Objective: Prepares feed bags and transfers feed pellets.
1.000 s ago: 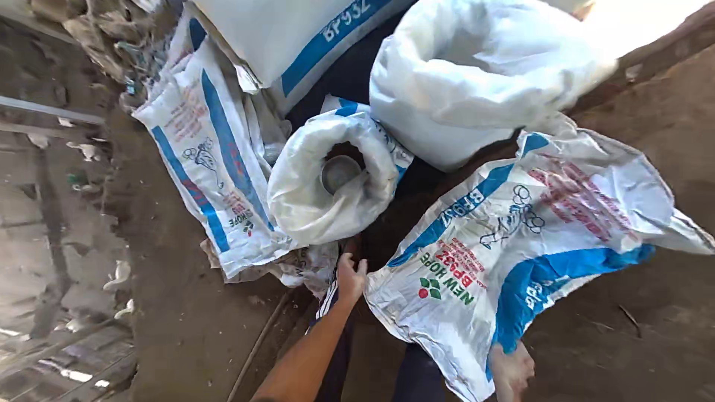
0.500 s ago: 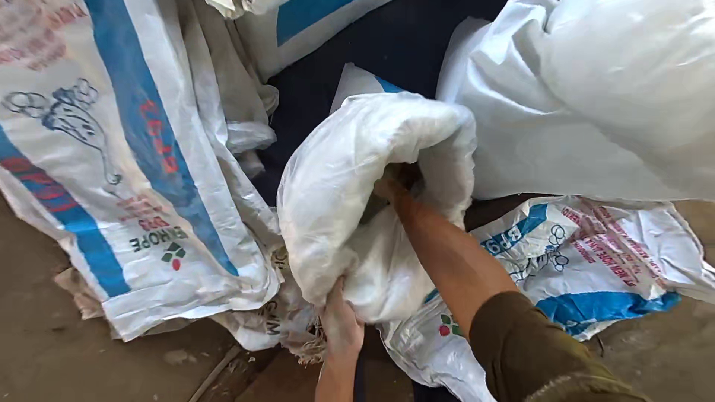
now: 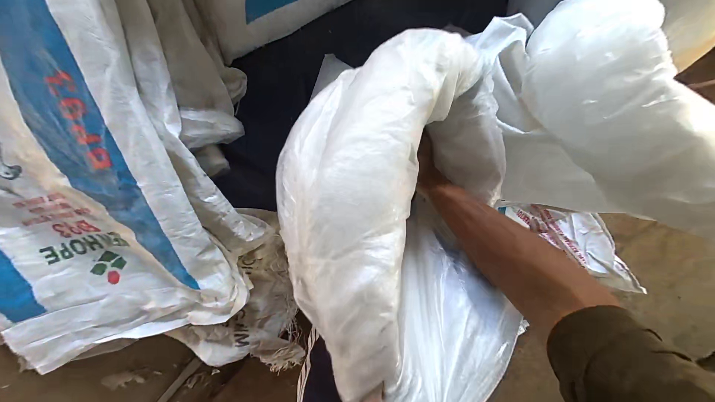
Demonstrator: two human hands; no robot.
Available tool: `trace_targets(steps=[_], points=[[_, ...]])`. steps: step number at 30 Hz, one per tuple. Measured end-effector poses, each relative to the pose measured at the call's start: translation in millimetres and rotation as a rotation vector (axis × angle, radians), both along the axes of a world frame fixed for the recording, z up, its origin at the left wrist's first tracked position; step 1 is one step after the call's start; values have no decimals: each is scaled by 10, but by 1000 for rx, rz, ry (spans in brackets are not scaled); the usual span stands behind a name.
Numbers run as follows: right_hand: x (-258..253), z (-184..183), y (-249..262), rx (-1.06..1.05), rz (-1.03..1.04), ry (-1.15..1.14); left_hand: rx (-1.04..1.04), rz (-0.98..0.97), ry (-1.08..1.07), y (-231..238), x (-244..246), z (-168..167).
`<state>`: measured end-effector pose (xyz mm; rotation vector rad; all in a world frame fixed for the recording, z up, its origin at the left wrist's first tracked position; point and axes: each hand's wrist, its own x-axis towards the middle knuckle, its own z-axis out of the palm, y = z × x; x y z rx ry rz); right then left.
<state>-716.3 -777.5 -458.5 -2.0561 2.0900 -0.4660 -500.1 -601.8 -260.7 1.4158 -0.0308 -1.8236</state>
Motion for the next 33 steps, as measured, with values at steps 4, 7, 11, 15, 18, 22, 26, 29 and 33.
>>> trace_targets(steps=[4,7,11,15,18,22,26,29,33], points=[[-12,-127,-212,241,143,3,-36,14,-168,278,0,-248],[45,-145,-439,675,141,14,-212,27,-29,266,113,-392],[75,-33,-558,978,95,23,-138,13,-320,312,134,-408],[-101,-568,-410,948,123,-21,-307,1,-258,458,212,-524],[-25,-717,-141,1082,205,-28,-245,-17,-411,326,139,-362],[103,-192,11,1316,164,-210,-240,-34,-398,244,69,-287],[34,-492,80,1359,198,-309,-245,13,-224,412,155,-380],[-3,-640,53,1363,217,-342,-293,-68,-90,579,179,-522],[-188,-541,-71,1219,142,-401,-289,67,30,390,31,-482]])
